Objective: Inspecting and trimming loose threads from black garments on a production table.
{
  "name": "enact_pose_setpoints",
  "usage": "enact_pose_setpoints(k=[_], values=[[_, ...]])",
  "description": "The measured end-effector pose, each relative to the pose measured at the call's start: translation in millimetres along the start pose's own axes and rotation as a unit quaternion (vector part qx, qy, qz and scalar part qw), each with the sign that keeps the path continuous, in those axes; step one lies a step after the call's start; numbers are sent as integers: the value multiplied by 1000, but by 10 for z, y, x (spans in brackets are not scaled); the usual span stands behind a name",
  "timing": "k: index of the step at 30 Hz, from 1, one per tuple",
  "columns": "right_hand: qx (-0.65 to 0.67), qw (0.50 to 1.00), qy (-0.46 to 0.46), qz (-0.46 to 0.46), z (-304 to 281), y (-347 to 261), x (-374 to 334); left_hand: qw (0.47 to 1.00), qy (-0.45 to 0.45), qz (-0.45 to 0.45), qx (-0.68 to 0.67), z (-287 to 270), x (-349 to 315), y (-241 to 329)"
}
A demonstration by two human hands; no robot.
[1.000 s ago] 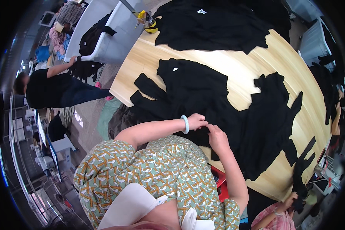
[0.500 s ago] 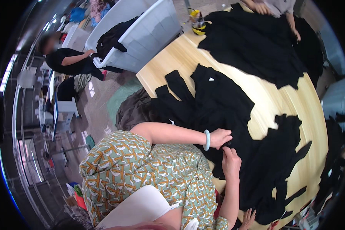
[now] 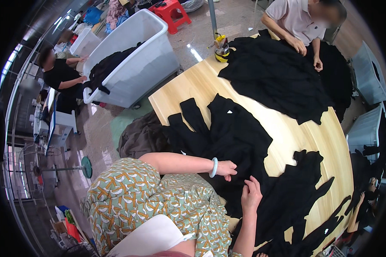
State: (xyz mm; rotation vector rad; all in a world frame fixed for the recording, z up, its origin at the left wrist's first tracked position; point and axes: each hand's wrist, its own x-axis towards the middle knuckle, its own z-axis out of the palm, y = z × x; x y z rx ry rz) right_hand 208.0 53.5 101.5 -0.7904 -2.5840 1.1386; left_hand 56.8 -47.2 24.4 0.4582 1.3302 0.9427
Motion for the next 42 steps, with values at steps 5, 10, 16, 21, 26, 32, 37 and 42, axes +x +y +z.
enact_pose_setpoints(k=[5, 10, 16, 21, 26, 32, 37, 42], values=[[-201, 972, 42, -110, -144, -162, 56, 996, -13, -25, 82, -9, 25, -23], [-152, 970, -66, -177, -228, -388, 0, 974, 104, 78, 186, -67, -32, 111], [-67, 975, -59, -201, -197, -499, -11, 936, 161, 225, 217, -16, -125, 462], [23, 998, 7, -56, 11, -164, 72, 916, 142, 278, 254, 105, -82, 413], [51, 998, -10, 19, 62, 12, 41, 928, 108, 229, 272, 183, -58, 404], [254, 959, -22, 126, 104, 161, 41, 931, 109, 212, 277, 174, -1, 409], [157, 978, -34, 135, 145, 112, 66, 937, 97, 204, 266, 173, 58, 372], [-29, 999, 6, 26, 190, -39, 86, 940, 67, 179, 283, 114, 176, 241]])
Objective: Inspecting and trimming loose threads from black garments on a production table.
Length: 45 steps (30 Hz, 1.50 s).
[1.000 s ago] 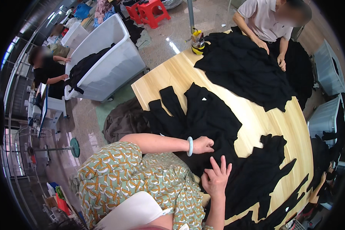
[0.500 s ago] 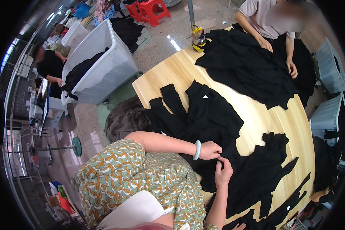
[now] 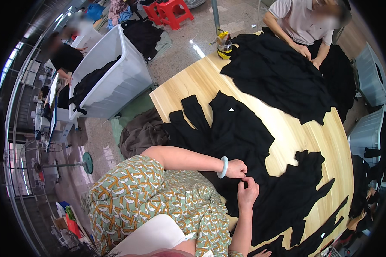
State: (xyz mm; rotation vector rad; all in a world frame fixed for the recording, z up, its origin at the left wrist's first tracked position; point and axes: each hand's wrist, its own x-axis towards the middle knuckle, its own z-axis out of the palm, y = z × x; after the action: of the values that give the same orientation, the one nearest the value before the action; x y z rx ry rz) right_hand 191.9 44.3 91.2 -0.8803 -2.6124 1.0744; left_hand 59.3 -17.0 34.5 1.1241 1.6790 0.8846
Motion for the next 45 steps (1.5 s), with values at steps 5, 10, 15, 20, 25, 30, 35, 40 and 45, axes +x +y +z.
enact_pose_setpoints(k=[5, 10, 15, 20, 25, 30, 35, 40, 45], values=[[-46, 999, 19, 2, 19, -10, -26, 996, -48, -59, -36, -58, 24, 0], [-119, 990, 2, -73, 40, 72, -60, 987, -54, 5, 151, 26, -13, 82], [-150, 985, -18, -87, 52, 85, -66, 978, -112, 14, 175, 18, -133, 152], [-172, 979, -41, -97, 68, 90, -36, 981, -44, 15, 190, 157, -180, 74], [-170, 979, -36, -109, 99, 121, -31, 977, 25, 51, 208, 344, -222, -26], [-169, 981, -24, -95, 61, 160, -88, 990, 57, 16, 128, 360, -180, 20], [-116, 987, -7, -109, 40, 166, -56, 983, 76, 114, 125, 209, -168, -21], [28, 998, -8, -53, -55, 95, 41, 988, -22, 153, 15, -151, -129, 9], [170, 979, -47, 104, -227, 82, 84, 984, -145, 17, -104, -264, -29, 107]])
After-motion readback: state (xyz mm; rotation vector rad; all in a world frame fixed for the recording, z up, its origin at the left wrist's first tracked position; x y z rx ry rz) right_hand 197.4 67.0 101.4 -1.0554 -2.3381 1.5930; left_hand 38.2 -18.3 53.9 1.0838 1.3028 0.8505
